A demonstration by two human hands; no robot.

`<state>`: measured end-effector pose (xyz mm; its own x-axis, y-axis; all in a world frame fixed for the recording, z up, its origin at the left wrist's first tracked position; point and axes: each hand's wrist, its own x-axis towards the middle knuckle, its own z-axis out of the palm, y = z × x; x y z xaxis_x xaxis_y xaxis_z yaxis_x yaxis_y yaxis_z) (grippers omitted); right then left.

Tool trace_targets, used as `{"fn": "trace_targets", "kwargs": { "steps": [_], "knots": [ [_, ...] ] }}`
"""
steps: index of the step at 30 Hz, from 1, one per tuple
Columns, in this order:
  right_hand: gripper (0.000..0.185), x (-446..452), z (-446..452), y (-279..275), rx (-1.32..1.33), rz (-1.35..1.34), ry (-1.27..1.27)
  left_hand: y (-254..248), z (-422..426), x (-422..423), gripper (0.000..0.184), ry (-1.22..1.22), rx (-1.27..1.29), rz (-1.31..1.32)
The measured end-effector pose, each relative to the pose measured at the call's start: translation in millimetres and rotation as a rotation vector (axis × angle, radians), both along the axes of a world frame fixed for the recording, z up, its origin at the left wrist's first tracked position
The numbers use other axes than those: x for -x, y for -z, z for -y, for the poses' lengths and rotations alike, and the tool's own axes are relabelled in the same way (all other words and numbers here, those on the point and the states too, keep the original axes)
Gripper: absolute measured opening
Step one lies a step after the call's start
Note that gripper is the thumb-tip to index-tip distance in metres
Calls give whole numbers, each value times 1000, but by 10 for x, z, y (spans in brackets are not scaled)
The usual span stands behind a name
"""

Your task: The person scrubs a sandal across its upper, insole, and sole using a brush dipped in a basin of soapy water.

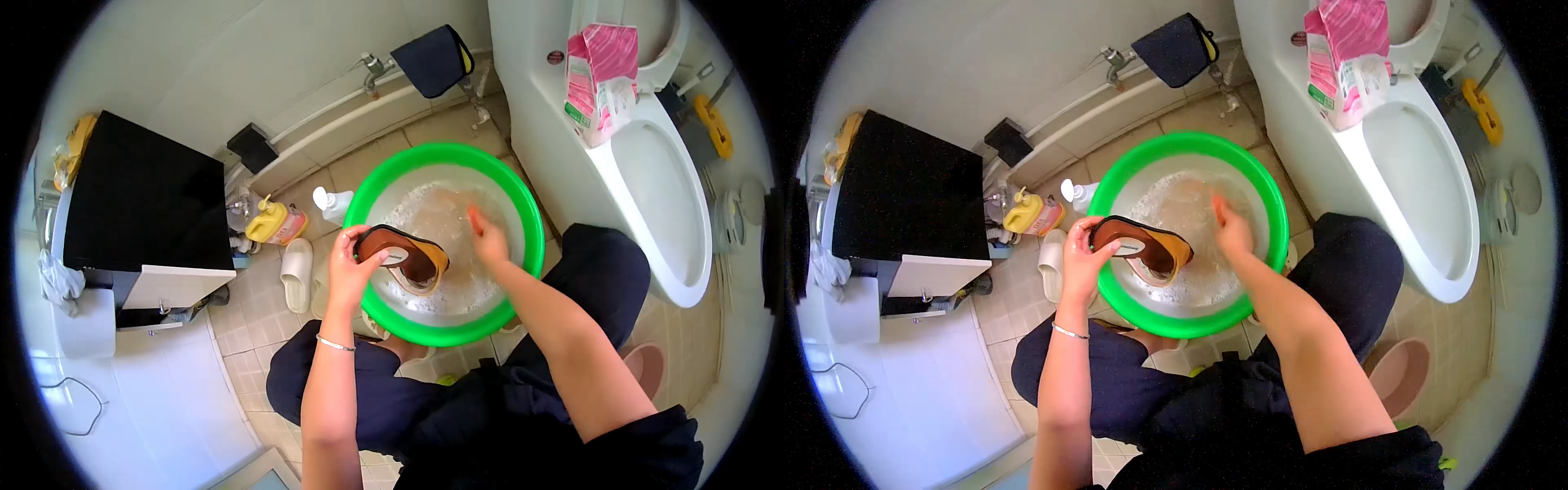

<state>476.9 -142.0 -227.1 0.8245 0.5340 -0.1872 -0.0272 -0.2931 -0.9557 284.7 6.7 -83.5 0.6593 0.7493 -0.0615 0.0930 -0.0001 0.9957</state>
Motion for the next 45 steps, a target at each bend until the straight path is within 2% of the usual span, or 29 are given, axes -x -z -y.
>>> {"fn": "trace_targets", "kwargs": {
  "steps": [1, 3, 4, 6, 7, 9, 10, 12, 13, 16, 17, 18, 20, 24, 26, 27, 28, 30, 31, 32, 34, 36, 37, 38, 40, 42, 43, 44, 45],
  "knots": [
    [37, -29, -42, -2, -3, 7, -6, -21, 4, -19, 46, 1, 8, -2],
    [36, -50, -100, -180, -53, -449, -301, 35, -13, -22, 46, 4, 0, -15],
    [36, -66, -140, -447, -41, -447, -311, 70, -23, -27, 45, 12, -8, -32],
    [37, -101, -246, -1102, -163, -252, -592, 55, -25, -47, 44, -2, -43, -63],
    [37, -120, -316, -1377, -153, -252, -599, 53, -21, -62, 43, -7, -41, -47],
    [35, -138, -454, -1850, -115, 491, -894, 40, -6, -108, 42, -3, -54, -7],
    [35, -84, -515, -2039, -110, 491, -895, 23, 4, -134, 42, -3, -50, -5],
    [32, 6, -619, -2275, 81, 862, -1118, -22, 23, -188, 43, 28, -97, -88],
    [31, -38, -624, -2224, 79, 870, -1083, -43, 72, -210, 43, -20, -1, 46],
    [32, -269, -542, -2157, 19, 825, -1016, 96, 32, -167, 43, -1, -74, 69],
    [32, -320, -517, -2161, 178, 863, -1019, 86, 32, -147, 43, 3, -65, 36],
    [32, -275, -534, -2159, 179, 862, -1016, 45, 15, -150, 43, 7, -65, 36],
    [27, -138, -551, -2114, -52, 910, -987, 21, -5, -149, 44, 61, -86, -68],
    [29, -285, -413, -1824, -69, 849, -949, 87, 35, -65, 43, -7, 0, 62],
    [38, -459, -215, -1618, 249, 810, -911, -56, 68, -65, 43, -4, -53, 56],
    [41, -452, -188, -1612, 281, 659, -850, -60, 50, -94, 43, 3, -56, 61],
    [41, -451, -184, -1483, 282, 657, -849, -55, 47, -79, 43, 33, -81, 90],
    [41, -421, -191, -982, 144, 367, -524, -58, 48, -28, 44, 71, -103, 106],
    [41, -395, -176, -771, 142, 358, -516, -83, 40, -9, 43, 114, -275, 118],
    [43, -384, -155, -571, 260, 315, -466, -109, 15, -12, 43, 160, -450, 136],
    [47, -362, -107, -273, 378, 267, -408, -96, 60, 101, 41, 160, -370, 62],
    [48, -262, -47, -40, 402, 436, -187, 22, 117, 229, 39, 92, -123, -114],
    [48, -174, -14, 53, 403, 423, -186, 82, 133, 293, 41, 120, -152, -121],
    [47, -89, 6, 141, 302, 399, -102, 145, 154, 335, 41, 125, -151, -131],
    [47, 38, 12, 115, 206, 368, -11, 193, 210, 374, 41, 130, 33, -32],
    [41, 95, 0, 8, 422, 427, -433, 172, 285, 438, 47, 178, 67, -21],
    [41, 76, -15, -70, 422, 424, -435, 156, 378, 436, 51, 103, 118, 13],
    [41, 35, -46, -149, 437, 244, -336, 158, 475, 430, 57, 27, 168, 44],
    [42, 16, -67, -206, 450, 63, -234, 224, 551, 384, 71, -26, 29, -62]
  ]
}}
